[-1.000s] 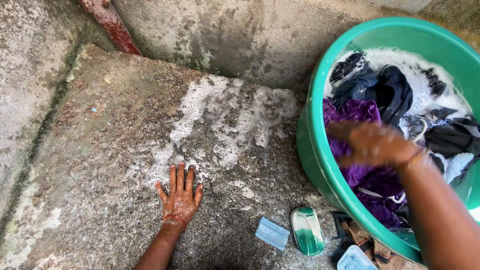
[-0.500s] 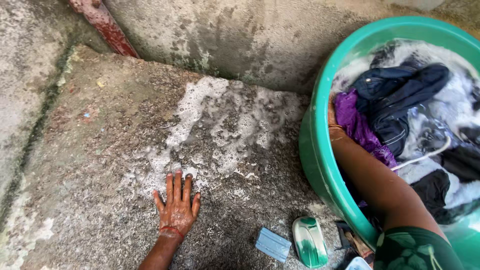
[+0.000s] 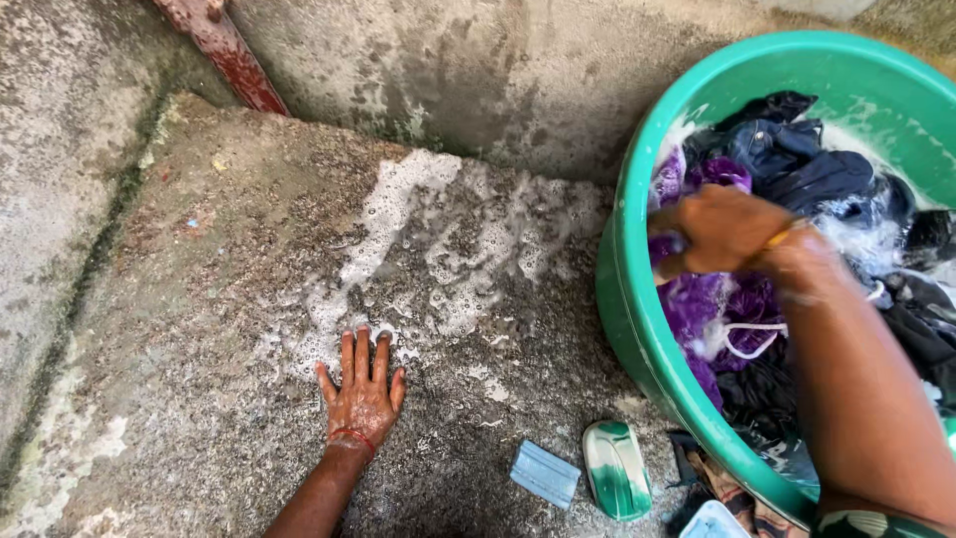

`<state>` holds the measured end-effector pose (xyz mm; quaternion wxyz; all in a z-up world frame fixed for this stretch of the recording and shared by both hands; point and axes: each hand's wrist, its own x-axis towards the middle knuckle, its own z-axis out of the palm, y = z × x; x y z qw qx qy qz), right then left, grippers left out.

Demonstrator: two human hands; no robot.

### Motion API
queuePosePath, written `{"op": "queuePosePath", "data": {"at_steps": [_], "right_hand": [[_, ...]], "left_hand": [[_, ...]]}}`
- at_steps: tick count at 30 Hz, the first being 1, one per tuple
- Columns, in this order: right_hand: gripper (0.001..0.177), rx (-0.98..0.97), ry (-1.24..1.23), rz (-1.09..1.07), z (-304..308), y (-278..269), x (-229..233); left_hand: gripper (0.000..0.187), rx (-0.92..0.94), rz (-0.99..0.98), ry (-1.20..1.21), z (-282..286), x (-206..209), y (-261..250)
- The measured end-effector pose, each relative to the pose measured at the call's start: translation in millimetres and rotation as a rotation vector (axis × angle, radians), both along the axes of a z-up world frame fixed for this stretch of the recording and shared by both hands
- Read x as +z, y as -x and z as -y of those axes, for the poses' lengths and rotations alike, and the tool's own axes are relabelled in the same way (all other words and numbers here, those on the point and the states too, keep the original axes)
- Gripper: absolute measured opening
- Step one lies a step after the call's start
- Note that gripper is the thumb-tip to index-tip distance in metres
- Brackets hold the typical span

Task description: The person washes a purple garment and a black shirt by hand on a concrete surface, applying soap and scrubbing them with a brush before rinsing them in a green basin.

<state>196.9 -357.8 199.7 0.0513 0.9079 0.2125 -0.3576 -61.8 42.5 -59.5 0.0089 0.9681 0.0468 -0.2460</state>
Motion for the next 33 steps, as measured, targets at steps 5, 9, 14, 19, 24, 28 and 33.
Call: {"op": "queuePosePath", "data": {"at_steps": [5, 9, 14, 19, 24, 28, 33], "right_hand": [[0.082, 0.089, 0.309, -0.162, -13.3, -1.0, -38.9], [0.073, 0.084, 0.304, -0.03, -16.2, -16.9, -123.0], [0.062, -0.022, 0.179, 0.152, 3.4, -23.2, -199.9], [0.051, -0.161, -0.075, 0.357, 21.4, -12.7, -208.9], [0.039, -0.339, -0.529, 0.568, 25.5, 7.3, -172.8], [0.031, -0.469, -0.936, 0.682, 35.8, 24.2, -122.3], [0.013, -0.558, -1.328, 0.794, 23.2, 31.7, -29.8]], "left_hand": [[0.066, -0.013, 0.075, 0.008, -2.9, -9.4, 1.8], [0.066, -0.009, 0.005, -0.023, -3.4, -9.5, -5.0], [0.067, 0.001, -0.084, -0.037, 1.0, 1.7, -7.7], [0.066, -0.006, -0.085, 0.013, 1.8, 11.9, -9.7], [0.067, 0.025, -0.024, 0.082, 1.4, 17.9, -6.7], [0.067, 0.013, 0.022, 0.109, -1.1, 13.1, -5.5], [0.066, 0.016, 0.019, 0.161, -3.7, 5.0, -2.8]]}}
